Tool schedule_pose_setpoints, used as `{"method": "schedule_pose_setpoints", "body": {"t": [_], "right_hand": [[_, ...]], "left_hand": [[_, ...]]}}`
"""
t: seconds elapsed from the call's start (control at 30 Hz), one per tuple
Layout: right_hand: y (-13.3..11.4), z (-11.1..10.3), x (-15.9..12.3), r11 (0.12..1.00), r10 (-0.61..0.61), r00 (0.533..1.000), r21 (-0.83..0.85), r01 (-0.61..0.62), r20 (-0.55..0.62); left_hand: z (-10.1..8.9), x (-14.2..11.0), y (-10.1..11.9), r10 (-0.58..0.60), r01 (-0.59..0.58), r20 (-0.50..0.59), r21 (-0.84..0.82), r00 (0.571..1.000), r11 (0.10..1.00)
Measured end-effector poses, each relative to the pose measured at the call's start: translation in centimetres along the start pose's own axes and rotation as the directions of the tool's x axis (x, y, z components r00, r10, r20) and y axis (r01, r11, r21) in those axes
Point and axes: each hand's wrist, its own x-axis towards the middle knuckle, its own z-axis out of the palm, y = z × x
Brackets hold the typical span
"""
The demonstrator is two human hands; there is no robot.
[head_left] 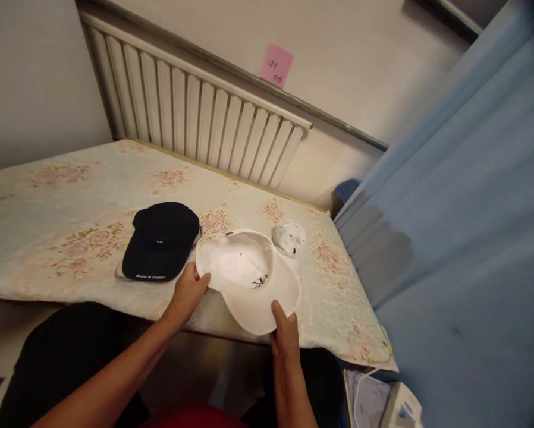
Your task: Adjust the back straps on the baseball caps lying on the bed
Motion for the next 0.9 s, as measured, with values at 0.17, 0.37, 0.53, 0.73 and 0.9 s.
{"method": "schedule_pose_setpoints", "body": {"t": [0.17, 0.37, 0.53, 0.73, 0.9], "right_hand": [[0.1, -0.3, -0.1, 1.0, -0.008, 1.0, -0.023, 0.008, -0.014], [0.3, -0.6, -0.1, 0.999, -0.006, 1.0, -0.036, 0.006, -0.021], [0.4, -0.7, -0.1, 0.999, -0.003, 0.999, -0.035, 0.002, -0.033], [0.1, -0.7, -0.2, 1.0, 0.015, 0.999, -0.006, -0.015, -0.034], [-0.2, -0.7, -0.4, 0.997, 0.035, 0.999, 0.067, -0.035, -0.003]], "left_hand": [[-0.1, -0.4, 0.6, -0.005, 0.005, -0.014, 0.015, 1.0, 1.0], [-0.1, -0.8, 1.2, -0.01, 0.01, -0.012, -0.031, 1.0, 0.999], [-0.1, -1.0, 1.5, -0.013, 0.015, 0.016, -0.188, 1.0, 0.982], [-0.7, -1.4, 1.7, 0.018, -0.013, 0.019, -0.269, 1.0, 0.963], [-1.2, -1.3, 1.3, 0.075, -0.046, 0.052, -0.42, 0.996, 0.907]]}}
